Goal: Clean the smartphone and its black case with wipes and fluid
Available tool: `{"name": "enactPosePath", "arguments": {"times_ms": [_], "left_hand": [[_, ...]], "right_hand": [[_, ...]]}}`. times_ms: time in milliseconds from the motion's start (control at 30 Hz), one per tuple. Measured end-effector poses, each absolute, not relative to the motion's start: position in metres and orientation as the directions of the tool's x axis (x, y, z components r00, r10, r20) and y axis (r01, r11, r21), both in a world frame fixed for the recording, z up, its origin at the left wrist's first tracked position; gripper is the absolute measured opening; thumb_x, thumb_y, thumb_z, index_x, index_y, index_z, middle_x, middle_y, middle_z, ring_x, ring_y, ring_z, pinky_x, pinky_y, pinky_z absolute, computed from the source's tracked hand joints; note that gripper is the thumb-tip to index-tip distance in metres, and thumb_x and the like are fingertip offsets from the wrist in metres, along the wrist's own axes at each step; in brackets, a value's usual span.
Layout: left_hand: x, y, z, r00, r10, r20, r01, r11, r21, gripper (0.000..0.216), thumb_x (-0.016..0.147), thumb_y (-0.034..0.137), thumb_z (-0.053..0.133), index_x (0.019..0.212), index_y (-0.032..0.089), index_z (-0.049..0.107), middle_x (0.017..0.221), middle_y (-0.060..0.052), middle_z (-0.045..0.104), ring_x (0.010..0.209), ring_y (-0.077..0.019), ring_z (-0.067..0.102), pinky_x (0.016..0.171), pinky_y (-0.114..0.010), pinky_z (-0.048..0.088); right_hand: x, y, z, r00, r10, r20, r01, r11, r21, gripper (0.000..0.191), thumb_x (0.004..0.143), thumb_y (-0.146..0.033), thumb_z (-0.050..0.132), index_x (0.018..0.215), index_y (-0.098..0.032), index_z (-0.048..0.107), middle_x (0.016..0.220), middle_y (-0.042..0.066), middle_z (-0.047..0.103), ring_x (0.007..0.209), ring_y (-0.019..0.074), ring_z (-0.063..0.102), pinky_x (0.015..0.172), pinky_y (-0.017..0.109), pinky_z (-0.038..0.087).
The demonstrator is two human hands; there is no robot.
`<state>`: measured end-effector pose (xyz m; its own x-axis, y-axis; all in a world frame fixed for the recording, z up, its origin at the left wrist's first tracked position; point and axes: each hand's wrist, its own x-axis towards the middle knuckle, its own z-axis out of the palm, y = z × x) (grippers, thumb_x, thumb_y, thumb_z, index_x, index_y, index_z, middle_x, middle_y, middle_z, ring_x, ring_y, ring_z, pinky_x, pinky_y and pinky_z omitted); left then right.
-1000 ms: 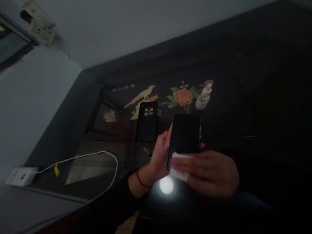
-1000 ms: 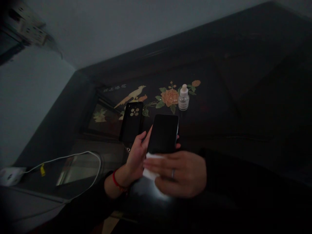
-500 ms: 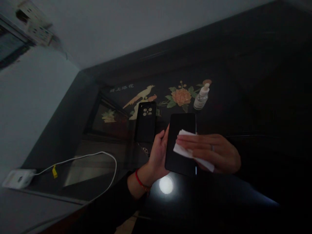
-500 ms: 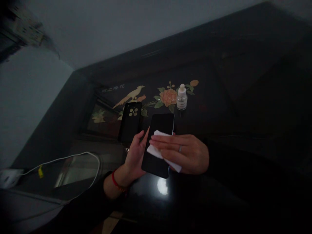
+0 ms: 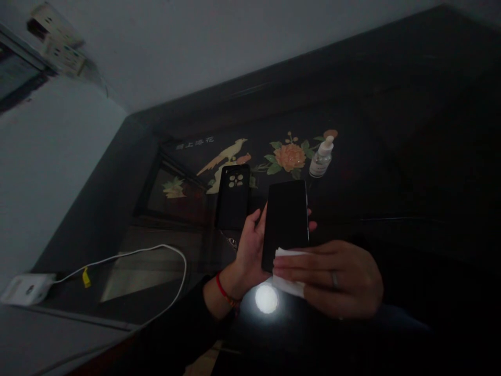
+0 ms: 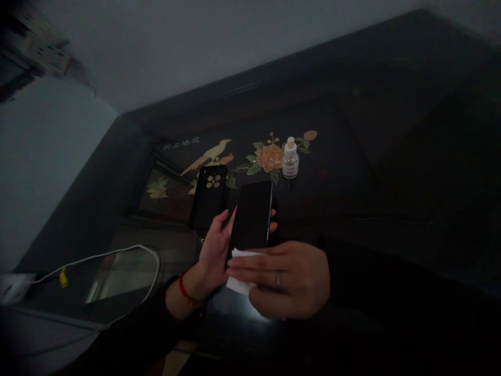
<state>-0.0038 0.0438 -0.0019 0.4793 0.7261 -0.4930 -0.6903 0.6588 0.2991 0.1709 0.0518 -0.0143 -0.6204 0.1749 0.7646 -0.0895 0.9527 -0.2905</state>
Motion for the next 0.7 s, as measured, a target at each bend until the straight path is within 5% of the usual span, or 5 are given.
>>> {"name": "enactPosePath", "arguments": {"times_ms": [200, 267, 433, 633, 700], "left_hand": [[-0.008, 0.036, -0.002, 0.478, 0.728, -0.492, -0.685, 0.659, 0.311, 0.052, 0.095, 0.046, 0.028, 0.145, 0.036, 0.033, 0.128, -0.009, 0.062, 0.102, -0.0312, 0.065, 0.092, -0.060, 0.042], [-0.009, 0.034, -0.004, 0.486, 0.745, -0.457, -0.686, 0.649, 0.328, 0.051, 0.095, 0.045, 0.032, 0.145, 0.039, 0.033, 0.128, -0.008, 0.062, 0.100, -0.0311, 0.066, 0.090, -0.061, 0.042], [-0.004, 0.036, -0.006, 0.466, 0.763, -0.448, -0.681, 0.632, 0.369, 0.056, 0.094, 0.047, 0.033, 0.147, 0.030, 0.033, 0.121, -0.009, 0.066, 0.103, -0.0278, 0.065, 0.100, -0.048, 0.040], [-0.003, 0.032, -0.001, 0.347, 0.774, -0.530, -0.688, 0.594, 0.417, 0.051, 0.097, 0.041, 0.028, 0.147, 0.035, 0.032, 0.127, -0.002, 0.063, 0.103, -0.0220, 0.064, 0.098, -0.043, 0.042], [-0.003, 0.032, 0.000, 0.355, 0.762, -0.542, -0.681, 0.607, 0.408, 0.051, 0.097, 0.041, 0.026, 0.147, 0.035, 0.032, 0.128, -0.002, 0.062, 0.105, -0.0230, 0.063, 0.097, -0.043, 0.043]], "right_hand": [[0.181, 0.069, -0.018, -0.348, 0.694, 0.631, 0.200, 0.712, -0.673, 0.027, 0.089, -0.007, 0.049, 0.112, -0.020, 0.052, 0.125, 0.013, 0.065, 0.123, 0.0198, 0.056, 0.103, 0.037, 0.049], [0.181, 0.069, -0.017, -0.389, 0.631, 0.671, 0.166, 0.764, -0.623, 0.024, 0.089, -0.007, 0.049, 0.110, -0.019, 0.052, 0.126, 0.014, 0.064, 0.125, 0.0216, 0.054, 0.104, 0.040, 0.048], [0.172, 0.053, -0.015, -0.621, 0.131, 0.772, -0.072, 0.972, -0.223, 0.009, 0.087, -0.007, 0.052, 0.091, -0.013, 0.059, 0.109, 0.018, 0.071, 0.126, 0.0252, 0.052, 0.095, 0.035, 0.055], [0.181, 0.066, -0.017, -0.520, 0.479, 0.707, 0.095, 0.855, -0.510, 0.027, 0.091, -0.008, 0.048, 0.116, -0.017, 0.049, 0.126, 0.018, 0.063, 0.130, 0.0203, 0.049, 0.101, 0.041, 0.050], [0.182, 0.069, -0.018, -0.527, 0.470, 0.708, 0.077, 0.856, -0.511, 0.029, 0.092, -0.010, 0.048, 0.120, -0.018, 0.048, 0.129, 0.018, 0.061, 0.131, 0.0208, 0.047, 0.102, 0.043, 0.049]]}}
